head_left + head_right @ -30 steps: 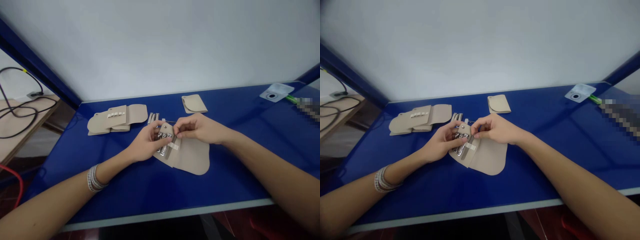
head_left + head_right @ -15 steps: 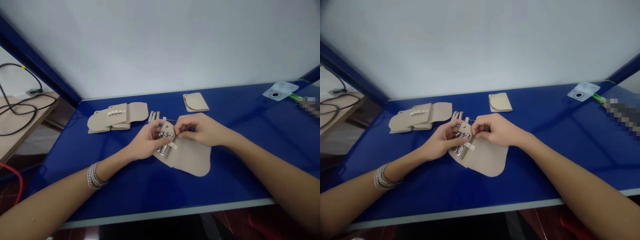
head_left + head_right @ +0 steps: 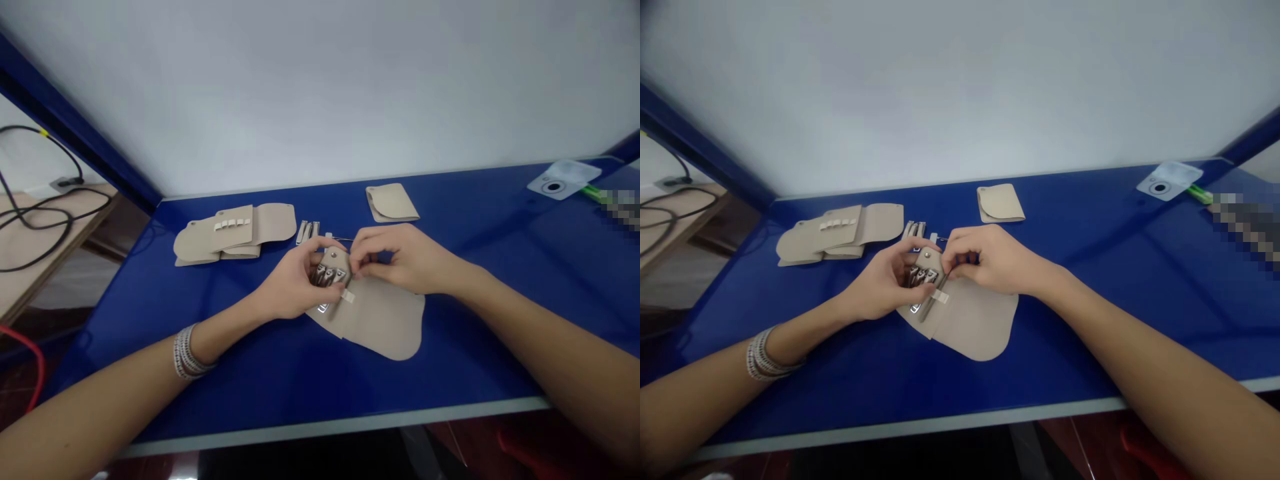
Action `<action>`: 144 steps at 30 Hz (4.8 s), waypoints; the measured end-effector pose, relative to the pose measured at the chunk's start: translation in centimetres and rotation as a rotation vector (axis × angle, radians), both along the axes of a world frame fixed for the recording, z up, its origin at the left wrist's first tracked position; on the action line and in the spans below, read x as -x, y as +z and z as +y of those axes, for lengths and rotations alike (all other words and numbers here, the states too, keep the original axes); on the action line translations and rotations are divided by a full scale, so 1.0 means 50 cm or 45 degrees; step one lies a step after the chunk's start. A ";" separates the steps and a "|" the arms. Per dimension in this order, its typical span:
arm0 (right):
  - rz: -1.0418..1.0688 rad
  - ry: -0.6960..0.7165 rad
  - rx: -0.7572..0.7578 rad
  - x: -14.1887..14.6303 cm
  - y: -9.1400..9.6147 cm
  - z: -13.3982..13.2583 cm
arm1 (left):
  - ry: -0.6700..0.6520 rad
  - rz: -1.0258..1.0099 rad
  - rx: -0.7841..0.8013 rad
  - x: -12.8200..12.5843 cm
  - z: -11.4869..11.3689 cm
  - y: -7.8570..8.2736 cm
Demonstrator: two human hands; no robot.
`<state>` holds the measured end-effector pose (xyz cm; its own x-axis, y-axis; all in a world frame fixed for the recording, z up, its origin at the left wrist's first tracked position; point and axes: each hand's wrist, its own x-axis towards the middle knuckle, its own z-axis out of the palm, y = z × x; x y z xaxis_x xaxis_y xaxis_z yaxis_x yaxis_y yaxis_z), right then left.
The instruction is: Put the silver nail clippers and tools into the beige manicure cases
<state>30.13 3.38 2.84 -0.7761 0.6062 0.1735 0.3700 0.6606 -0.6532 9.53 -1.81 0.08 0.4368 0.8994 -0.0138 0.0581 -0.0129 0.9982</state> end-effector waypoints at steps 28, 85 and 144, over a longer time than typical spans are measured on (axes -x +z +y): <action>-0.035 -0.017 0.055 0.001 0.003 -0.003 | -0.082 -0.008 0.050 -0.001 -0.002 0.011; -0.034 -0.710 -0.189 0.009 -0.045 0.023 | 0.008 0.075 0.021 0.000 -0.004 0.007; 0.307 -0.426 0.546 0.024 -0.019 -0.014 | 0.333 0.013 0.004 -0.005 -0.005 -0.012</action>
